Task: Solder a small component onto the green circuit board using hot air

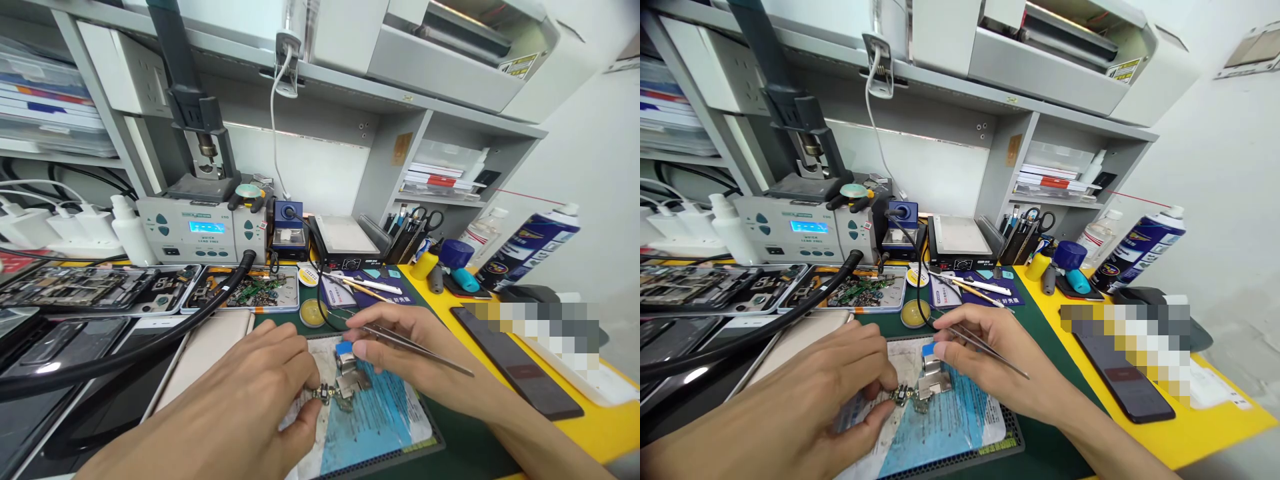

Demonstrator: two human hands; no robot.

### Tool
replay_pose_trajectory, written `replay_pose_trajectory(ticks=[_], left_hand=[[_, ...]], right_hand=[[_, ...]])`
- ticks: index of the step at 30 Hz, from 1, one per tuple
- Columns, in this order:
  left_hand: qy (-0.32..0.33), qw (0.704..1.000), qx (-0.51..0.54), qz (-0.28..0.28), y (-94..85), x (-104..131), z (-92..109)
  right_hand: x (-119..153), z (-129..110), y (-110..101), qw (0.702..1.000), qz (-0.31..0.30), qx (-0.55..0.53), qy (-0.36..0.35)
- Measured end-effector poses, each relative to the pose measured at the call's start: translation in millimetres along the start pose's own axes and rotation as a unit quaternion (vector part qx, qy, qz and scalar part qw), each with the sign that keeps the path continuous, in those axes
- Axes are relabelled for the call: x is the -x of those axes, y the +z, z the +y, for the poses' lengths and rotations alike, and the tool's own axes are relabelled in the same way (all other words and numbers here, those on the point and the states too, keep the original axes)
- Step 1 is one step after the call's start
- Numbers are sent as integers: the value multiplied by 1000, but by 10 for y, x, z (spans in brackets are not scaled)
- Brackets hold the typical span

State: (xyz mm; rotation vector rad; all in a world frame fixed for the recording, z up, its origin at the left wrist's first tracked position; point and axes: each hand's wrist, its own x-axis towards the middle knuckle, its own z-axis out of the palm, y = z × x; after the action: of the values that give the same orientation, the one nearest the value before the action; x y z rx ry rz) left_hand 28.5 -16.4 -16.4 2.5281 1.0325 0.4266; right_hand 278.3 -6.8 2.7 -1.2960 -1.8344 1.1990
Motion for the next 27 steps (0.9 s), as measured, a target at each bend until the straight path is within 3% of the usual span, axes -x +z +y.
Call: replay_pose_trajectory(ticks=[12, 20, 27], left_hand=[[-18, 1000, 3, -10, -66, 1, 34], [-37, 998, -23, 34, -86, -35, -48], [-41, 998, -26, 41, -119, -39, -42]], right_hand=[[12, -21, 0, 998, -59, 14, -11], [56, 23, 68, 995, -25, 88, -31], [55, 38, 155, 966, 57, 238, -80]])
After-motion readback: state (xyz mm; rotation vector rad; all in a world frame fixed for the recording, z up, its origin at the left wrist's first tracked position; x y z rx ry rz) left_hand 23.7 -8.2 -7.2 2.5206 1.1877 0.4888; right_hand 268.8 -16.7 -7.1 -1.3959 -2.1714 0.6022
